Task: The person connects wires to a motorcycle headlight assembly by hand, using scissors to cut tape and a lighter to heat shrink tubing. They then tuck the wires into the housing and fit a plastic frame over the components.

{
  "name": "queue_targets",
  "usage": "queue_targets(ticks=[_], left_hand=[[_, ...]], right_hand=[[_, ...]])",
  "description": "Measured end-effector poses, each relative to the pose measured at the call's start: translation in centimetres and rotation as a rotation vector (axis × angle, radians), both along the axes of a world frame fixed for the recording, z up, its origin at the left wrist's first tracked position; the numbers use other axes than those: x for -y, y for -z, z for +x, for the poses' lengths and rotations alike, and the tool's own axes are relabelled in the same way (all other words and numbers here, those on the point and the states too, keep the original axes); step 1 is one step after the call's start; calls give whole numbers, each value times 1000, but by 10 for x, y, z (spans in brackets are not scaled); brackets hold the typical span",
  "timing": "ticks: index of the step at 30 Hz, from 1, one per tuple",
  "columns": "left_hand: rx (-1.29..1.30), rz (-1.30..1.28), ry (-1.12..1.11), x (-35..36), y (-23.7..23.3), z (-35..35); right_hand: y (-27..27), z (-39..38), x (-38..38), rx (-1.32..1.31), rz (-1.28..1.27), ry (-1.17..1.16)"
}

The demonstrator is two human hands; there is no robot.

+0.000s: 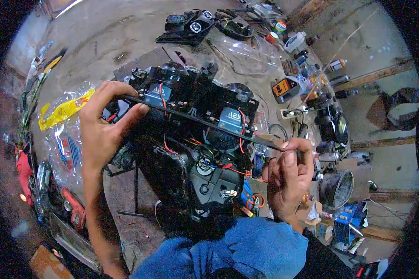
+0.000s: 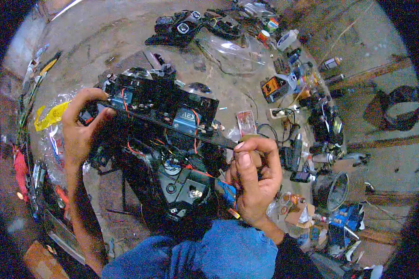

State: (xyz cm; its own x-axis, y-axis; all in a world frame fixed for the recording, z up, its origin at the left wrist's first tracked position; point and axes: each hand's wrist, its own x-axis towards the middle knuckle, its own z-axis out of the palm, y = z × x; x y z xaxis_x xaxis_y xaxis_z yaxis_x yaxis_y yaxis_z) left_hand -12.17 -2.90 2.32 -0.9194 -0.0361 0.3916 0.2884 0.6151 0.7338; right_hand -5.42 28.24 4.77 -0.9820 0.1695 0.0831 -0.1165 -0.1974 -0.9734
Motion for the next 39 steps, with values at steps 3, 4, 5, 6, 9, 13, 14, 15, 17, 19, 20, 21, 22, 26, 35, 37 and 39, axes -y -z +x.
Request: queue_targets(ticks=[3, 4, 5, 6, 9, 13, 14, 15, 17, 19, 20, 21, 22, 26, 35, 37, 39], left_hand=[[17, 1, 10, 2, 1, 0], [14, 5, 10, 1, 0, 0], [12, 9, 8, 1, -1, 0], [19, 10, -2, 1, -2, 1], [-41, 6, -13, 1, -1, -2], [-57, 50, -28, -2, -1, -2], [-40, 66, -30, -2, 0, -2], [-22, 81, -32, -1, 1, -2], [-26, 97, -25, 0, 3, -3], [-15, 81, -62, -2, 0, 0], [-13, 76, -77, -3, -1, 1], [-7, 58, -81, -2, -1, 1], [-4, 42, -86, -1, 1, 1], [-12, -25, -157, -1, -4, 8], [-48, -35, -384, -35, -8, 45], [-109, -71, -390, -38, 3, 52], [-79, -55, -422, -46, 0, 58]], right_hand=[[1, 0, -1, 16, 111, 46], [3, 0, -3, 20, 167, 61], [8, 0, -10, 34, 231, 34], [8, -2, -13, 69, 299, 20], [20, -9, -14, 95, 406, -10], [30, -12, -11, 40, 437, 19], [33, -13, -11, 22, 447, 29], [37, -14, -9, 14, 438, 51], [54, -20, -9, -95, 472, 59], [66, -27, -1, -169, 412, 81], [69, -28, 3, -191, 336, 101], [70, -29, 3, -181, 314, 96], [71, -30, 3, -172, 291, 91], [63, -43, 14, -94, 246, 105], [38, -83, 0, -89, 142, -180], [41, -95, -3, -105, 108, -253], [39, -97, -7, -14, -107, -322]])
